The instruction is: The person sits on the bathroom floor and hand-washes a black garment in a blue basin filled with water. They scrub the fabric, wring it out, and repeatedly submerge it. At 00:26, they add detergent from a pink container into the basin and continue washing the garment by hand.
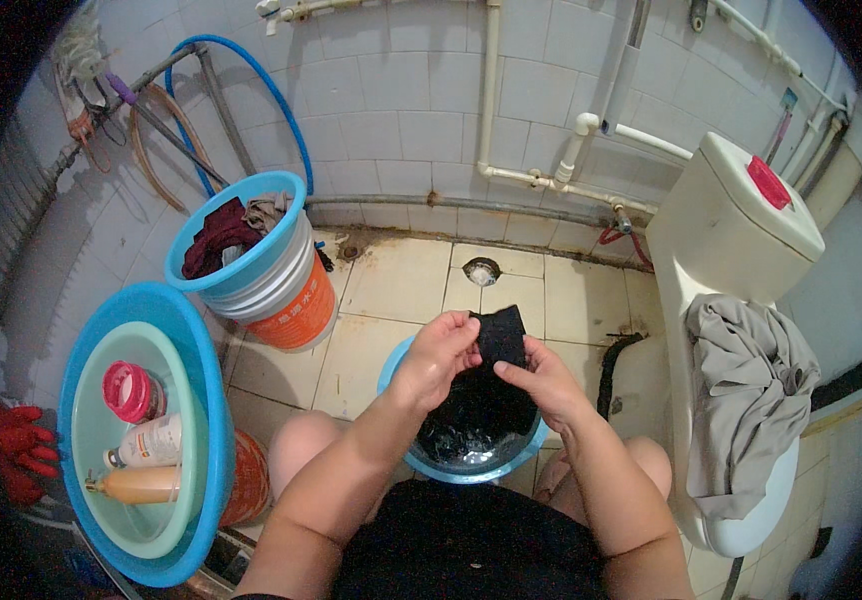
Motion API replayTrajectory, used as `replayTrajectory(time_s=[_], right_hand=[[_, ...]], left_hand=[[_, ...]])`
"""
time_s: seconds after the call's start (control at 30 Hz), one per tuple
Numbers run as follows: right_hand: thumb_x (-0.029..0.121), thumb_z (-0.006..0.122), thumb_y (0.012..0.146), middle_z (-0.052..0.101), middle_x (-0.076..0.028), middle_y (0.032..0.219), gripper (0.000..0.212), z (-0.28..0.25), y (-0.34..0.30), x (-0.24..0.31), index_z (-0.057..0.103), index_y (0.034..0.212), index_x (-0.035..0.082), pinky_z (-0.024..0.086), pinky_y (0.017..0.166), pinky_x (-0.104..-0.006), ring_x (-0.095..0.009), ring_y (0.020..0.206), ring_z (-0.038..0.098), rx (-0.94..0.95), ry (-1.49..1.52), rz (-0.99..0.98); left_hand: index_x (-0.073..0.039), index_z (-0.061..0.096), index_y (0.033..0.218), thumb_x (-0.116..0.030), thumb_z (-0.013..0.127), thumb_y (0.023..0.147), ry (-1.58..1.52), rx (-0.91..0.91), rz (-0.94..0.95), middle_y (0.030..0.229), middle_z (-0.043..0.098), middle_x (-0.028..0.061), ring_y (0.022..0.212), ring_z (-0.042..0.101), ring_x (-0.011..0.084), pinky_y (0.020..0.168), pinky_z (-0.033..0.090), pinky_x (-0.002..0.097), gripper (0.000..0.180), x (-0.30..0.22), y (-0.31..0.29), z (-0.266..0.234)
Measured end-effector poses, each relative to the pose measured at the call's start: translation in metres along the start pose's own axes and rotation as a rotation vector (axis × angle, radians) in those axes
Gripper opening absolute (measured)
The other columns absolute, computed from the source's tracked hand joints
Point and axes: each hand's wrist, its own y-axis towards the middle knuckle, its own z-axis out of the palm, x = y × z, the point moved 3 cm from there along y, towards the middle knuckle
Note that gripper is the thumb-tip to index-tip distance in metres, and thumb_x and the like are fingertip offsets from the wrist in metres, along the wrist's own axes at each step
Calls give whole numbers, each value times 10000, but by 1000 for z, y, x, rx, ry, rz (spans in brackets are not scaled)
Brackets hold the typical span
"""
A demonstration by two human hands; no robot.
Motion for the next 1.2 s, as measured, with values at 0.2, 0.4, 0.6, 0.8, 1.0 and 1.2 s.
replayTrajectory(time_s=[0.2, 0.4, 0.6, 0.8, 1.0, 1.2], right_hand=[[88, 599, 848, 617, -18, 929, 243, -2, 12, -24, 546, 1078, 31, 458, 748, -266, -104, 818, 566, 75, -209, 44], [98, 546, 887, 621, -24, 966, 224, 0, 9, -7, 542, 1098, 20, 447, 790, -270, -105, 850, 558, 69, 25, 76], [114, 553, 883, 618, -16, 921, 223, -10, 10, -7, 560, 1082, 12, 456, 739, -262, -87, 804, 543, 41, -215, -103], [119, 594, 851, 615, -13, 860, 202, -12, 3, 10, 589, 1022, 10, 454, 728, -258, -81, 789, 539, 45, -330, -131], [133, 704, 751, 577, -41, 954, 341, -19, 2, 12, 582, 1059, 48, 452, 762, -270, -131, 902, 524, -110, -311, -270], [278, 788, 628, 508, -145, 1147, 591, -19, 4, 6, 566, 1139, 82, 331, 960, -414, -291, 1087, 449, -24, -704, -277]], left_hand=[[-39, 563, 1069, -115, 553, 835, 185, -36, 243, 994, 597, 101, 909, 588, 230, 760, 497, 350, 246, 3, 11, -43], [-44, 508, 981, -135, 549, 888, -335, -99, -90, 850, 552, 34, 759, 546, 120, 695, 484, 236, 136, -10, 16, -38], [-15, 352, 1265, -267, 655, 802, 647, 143, 252, 1153, 501, 157, 1038, 510, 267, 908, 406, 352, 607, -34, -4, 0], [-54, 297, 1355, -324, 683, 763, 1016, 294, 366, 1121, 543, 249, 1011, 549, 369, 843, 441, 387, 757, -21, -17, 17], [-24, 589, 1069, -183, 599, 843, 824, 79, 242, 928, 644, 128, 803, 627, 250, 732, 478, 307, 276, -31, -15, 25], [0, 568, 1074, -96, 571, 869, 95, 69, 170, 925, 615, 33, 828, 568, 101, 753, 466, 247, 226, -66, -21, 3]])
